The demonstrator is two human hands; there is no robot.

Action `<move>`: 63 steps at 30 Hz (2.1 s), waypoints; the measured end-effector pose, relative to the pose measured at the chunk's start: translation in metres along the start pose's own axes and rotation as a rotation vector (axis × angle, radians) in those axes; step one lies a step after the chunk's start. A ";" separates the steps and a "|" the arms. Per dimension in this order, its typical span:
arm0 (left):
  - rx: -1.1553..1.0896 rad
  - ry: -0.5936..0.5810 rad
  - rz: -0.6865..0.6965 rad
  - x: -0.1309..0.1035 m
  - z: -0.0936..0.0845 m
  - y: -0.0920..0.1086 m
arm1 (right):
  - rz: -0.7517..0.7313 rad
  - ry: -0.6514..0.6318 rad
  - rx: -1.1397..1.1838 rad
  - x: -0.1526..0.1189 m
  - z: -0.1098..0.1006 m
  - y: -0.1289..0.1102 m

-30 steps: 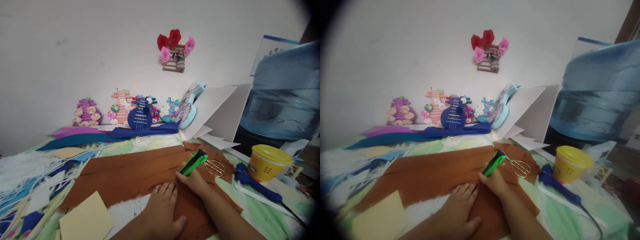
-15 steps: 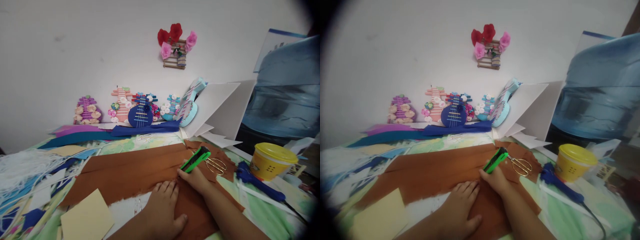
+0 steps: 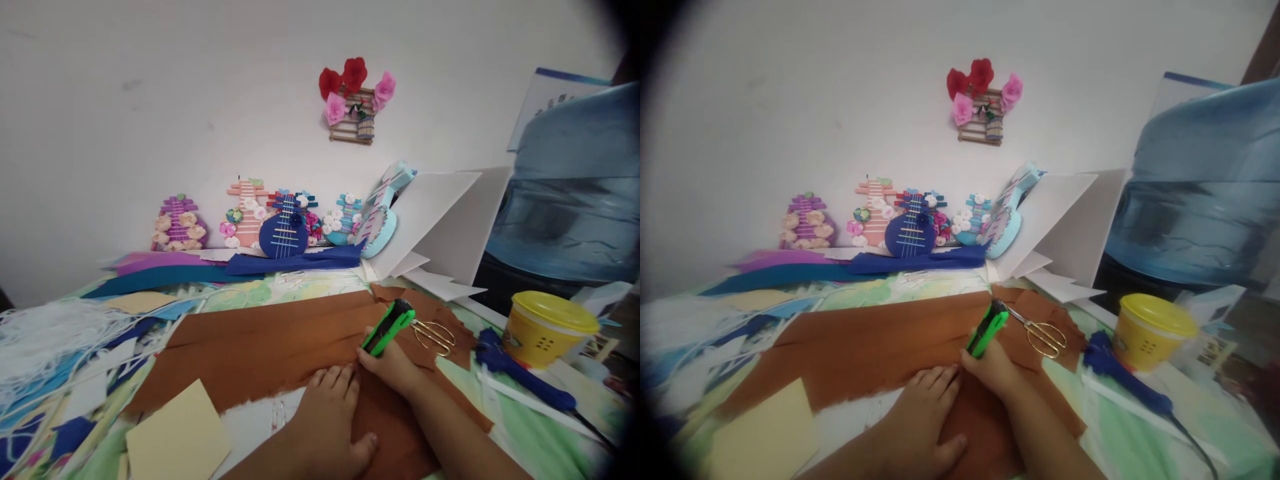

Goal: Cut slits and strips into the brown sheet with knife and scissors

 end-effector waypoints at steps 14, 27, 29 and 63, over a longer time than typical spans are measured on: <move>0.018 0.008 0.005 0.000 0.001 0.000 | -0.034 0.025 0.057 -0.001 -0.009 -0.004; 0.020 0.017 0.013 -0.001 0.000 0.000 | -0.012 -0.026 -0.003 -0.003 -0.001 -0.007; 0.025 0.020 0.007 -0.001 0.000 0.000 | -0.007 -0.022 -0.013 -0.003 -0.001 -0.007; 0.008 -0.037 -0.011 0.000 -0.002 0.001 | 0.022 -0.032 0.043 0.000 -0.003 0.002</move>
Point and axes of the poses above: each hand's wrist, its own x-axis towards the middle knuckle, its own z-axis out of the palm, y = z × x, the point moved 4 cm from there along x, towards the middle knuckle
